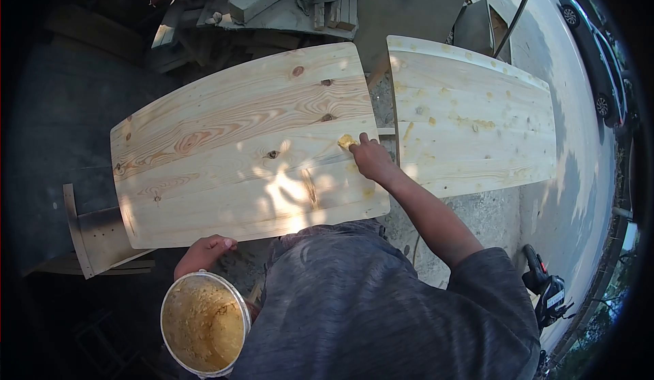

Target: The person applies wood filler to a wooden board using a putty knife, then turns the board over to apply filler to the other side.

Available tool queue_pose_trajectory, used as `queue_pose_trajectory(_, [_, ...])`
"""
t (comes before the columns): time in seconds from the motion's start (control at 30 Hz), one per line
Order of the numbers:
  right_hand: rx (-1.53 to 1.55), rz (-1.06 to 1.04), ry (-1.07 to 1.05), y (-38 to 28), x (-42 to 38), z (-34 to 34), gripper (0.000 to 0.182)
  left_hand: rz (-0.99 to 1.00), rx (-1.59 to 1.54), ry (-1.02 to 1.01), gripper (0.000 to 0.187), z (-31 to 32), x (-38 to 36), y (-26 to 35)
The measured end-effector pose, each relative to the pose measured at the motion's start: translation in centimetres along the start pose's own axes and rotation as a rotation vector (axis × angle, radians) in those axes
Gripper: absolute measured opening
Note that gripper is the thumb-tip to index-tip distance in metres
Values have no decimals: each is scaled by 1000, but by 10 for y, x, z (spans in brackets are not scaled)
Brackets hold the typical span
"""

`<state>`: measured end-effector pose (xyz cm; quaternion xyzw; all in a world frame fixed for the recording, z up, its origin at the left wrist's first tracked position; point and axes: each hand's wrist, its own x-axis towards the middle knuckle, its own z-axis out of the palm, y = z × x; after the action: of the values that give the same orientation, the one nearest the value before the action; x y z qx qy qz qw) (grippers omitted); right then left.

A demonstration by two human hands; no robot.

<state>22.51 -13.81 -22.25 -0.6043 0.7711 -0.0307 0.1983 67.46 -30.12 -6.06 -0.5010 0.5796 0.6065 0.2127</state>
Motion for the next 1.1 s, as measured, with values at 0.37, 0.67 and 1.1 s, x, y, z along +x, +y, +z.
queue_pose_trajectory(0.37, [-341, 30, -317, 0, 29, -44, 16, -7, -40, 52, 46, -15, -1, -11])
queue_pose_trajectory(0.67, [-259, 57, -118, 52, 23, -49, 16, -19, -68, 64, 40, -17, -7, -15])
queue_pose_trajectory(1.1, [-99, 135, -129, 63, 23, -37, 26, 13, 3, 17, 45, -24, 7, 0])
